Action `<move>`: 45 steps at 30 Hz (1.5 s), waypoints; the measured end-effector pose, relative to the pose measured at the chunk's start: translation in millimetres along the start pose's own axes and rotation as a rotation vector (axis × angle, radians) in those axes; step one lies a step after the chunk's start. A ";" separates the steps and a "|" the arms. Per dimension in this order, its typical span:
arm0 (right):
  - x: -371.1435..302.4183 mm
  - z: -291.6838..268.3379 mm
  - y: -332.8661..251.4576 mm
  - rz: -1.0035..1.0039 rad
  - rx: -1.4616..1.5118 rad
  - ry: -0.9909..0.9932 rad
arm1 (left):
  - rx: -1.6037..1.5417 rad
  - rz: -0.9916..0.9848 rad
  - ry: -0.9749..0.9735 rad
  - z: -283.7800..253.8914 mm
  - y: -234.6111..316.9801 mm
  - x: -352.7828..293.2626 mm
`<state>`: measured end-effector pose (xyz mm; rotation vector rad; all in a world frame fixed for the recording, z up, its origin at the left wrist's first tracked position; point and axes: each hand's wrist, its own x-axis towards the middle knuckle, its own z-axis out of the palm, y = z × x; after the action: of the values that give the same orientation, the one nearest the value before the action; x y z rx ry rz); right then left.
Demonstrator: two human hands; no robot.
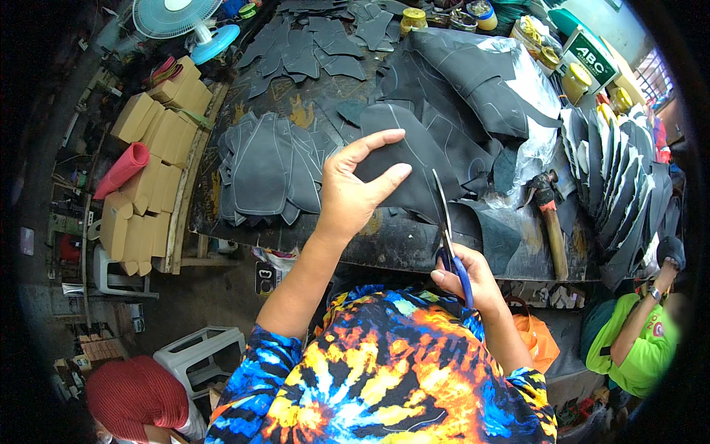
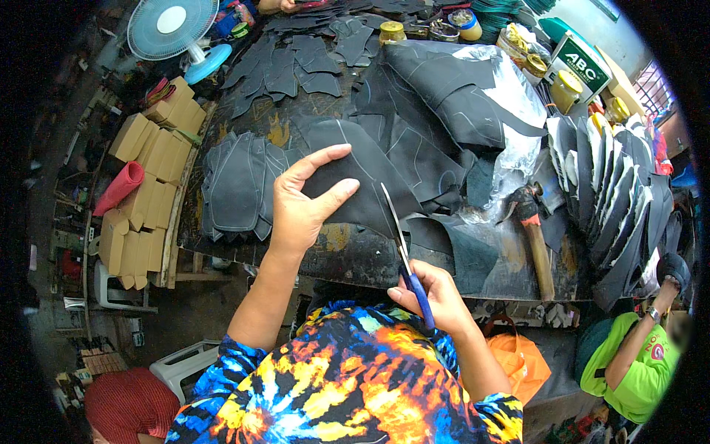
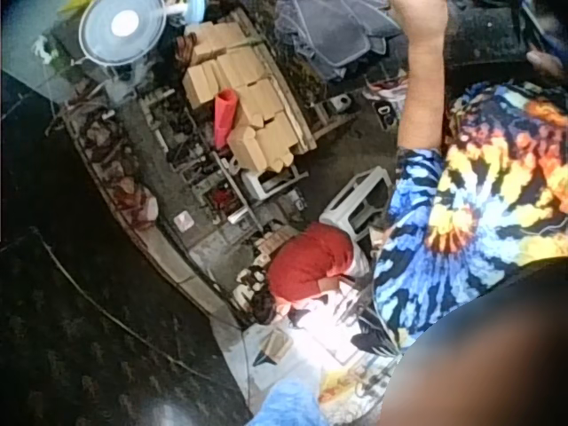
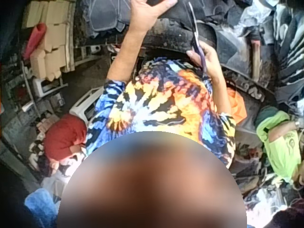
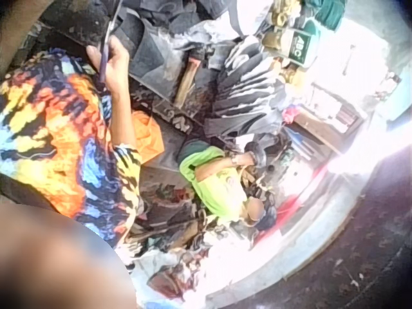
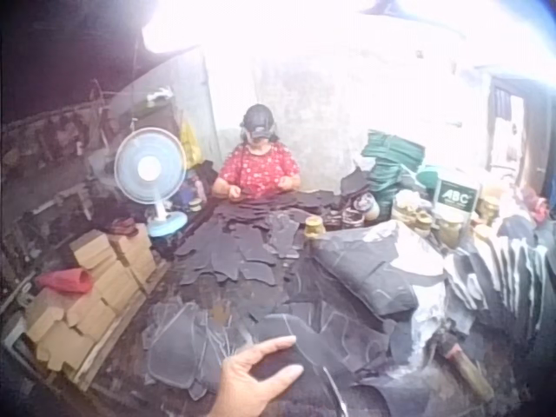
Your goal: The person uses shears to cut black fabric pieces along marked outlines on a worktable. They repeatedly pick up fabric layers, align the shears, and trim the edges, placing finished pieces aside. The workspace contains stacks of cut fabric, cardboard boxes, and a fan.
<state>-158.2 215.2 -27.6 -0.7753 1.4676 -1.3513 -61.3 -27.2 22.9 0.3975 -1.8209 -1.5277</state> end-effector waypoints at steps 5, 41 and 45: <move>8.8 6.1 -7.0 -0.155 -0.026 0.050 | 0.083 0.019 -0.048 8.9 7.3 -2.8; 1.5 -4.0 -9.7 -0.034 -0.044 -0.003 | 0.045 0.035 -0.116 13.3 6.0 -16.1; -0.8 -1.3 -6.5 0.020 0.072 -0.006 | 0.016 0.004 -0.124 17.3 3.1 -22.5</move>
<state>-160.2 215.2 -21.2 -0.7162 1.4102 -1.3781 -56.9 0.6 17.8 0.3118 -1.9288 -1.5668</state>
